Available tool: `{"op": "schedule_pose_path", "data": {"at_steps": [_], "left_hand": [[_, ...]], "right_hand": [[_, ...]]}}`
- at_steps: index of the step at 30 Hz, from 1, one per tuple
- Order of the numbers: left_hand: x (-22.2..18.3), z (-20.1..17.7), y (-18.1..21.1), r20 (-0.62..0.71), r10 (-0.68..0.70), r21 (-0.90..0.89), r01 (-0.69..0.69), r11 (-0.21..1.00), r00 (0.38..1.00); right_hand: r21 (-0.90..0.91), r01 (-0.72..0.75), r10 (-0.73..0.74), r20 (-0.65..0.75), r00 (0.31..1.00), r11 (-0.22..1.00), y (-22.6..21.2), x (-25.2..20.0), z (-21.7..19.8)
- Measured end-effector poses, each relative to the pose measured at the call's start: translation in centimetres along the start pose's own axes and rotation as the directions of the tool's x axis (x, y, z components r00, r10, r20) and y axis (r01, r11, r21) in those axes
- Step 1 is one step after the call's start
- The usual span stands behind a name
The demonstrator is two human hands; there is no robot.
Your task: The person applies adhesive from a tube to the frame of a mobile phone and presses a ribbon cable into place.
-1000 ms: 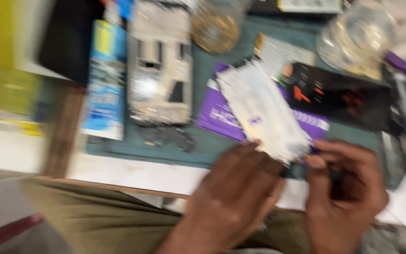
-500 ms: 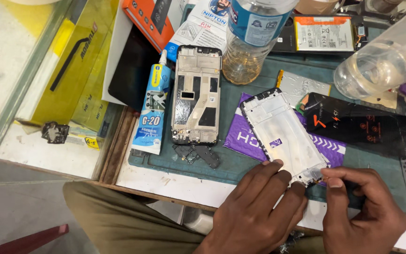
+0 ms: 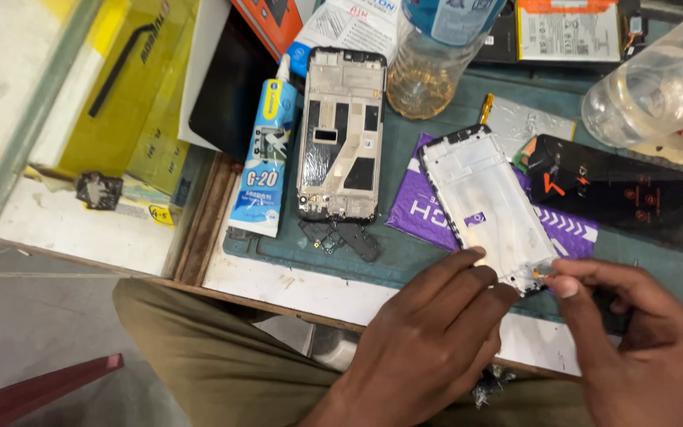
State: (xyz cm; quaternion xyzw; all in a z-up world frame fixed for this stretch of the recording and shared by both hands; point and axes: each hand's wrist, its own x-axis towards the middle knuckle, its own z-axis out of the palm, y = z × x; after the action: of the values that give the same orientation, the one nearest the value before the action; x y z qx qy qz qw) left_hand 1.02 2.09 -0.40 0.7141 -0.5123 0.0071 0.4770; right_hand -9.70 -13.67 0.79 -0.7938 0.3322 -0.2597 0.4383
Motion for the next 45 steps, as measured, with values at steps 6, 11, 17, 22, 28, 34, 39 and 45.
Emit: {"op": "schedule_pose_path", "data": {"at_steps": [6,11,17,22,28,34,39,45], "left_hand": [[0.4,-1.0,0.2,0.045,-0.039,-0.056,0.041,0.998,0.998],[0.4,-1.7,-0.1,0.017,-0.043,0.015,0.043,0.999,0.999],[0.5,-1.1,-0.2,-0.128,-0.093,0.042,0.099,0.994,0.987],[0.3,-0.9,-0.5,-0.144,-0.087,0.019,0.091,0.996,0.986],[0.5,-0.8,-0.3,-0.113,-0.072,0.088,0.082,0.993,0.991],[0.6,-0.7,-0.5,-0.116,-0.059,0.108,0.071,0.992,0.991],[0.6,-0.6,-0.6,-0.118,-0.044,0.128,0.059,0.990,0.992],[0.5,-0.6,-0.7,-0.123,-0.026,0.153,0.045,0.987,0.992]], "right_hand": [[-0.012,-0.166,0.166,0.142,0.976,0.986,-0.2,1.1,-2.1],[0.065,-0.089,0.076,0.179,0.981,0.994,0.2,0.9,-2.2],[0.069,-0.122,0.105,0.209,0.972,0.990,0.7,1.2,-2.7],[0.019,-0.060,0.053,0.230,0.972,0.998,0.6,1.3,-2.5],[-0.061,0.051,-0.033,0.276,0.960,0.997,-1.1,1.4,-1.3],[-0.140,0.160,-0.112,0.298,0.948,0.977,-2.1,1.9,-0.5],[-0.169,0.167,-0.108,0.310,0.945,0.971,-2.3,2.0,-0.6],[-0.177,0.172,-0.111,0.311,0.944,0.969,-2.3,2.0,-0.6]]}}
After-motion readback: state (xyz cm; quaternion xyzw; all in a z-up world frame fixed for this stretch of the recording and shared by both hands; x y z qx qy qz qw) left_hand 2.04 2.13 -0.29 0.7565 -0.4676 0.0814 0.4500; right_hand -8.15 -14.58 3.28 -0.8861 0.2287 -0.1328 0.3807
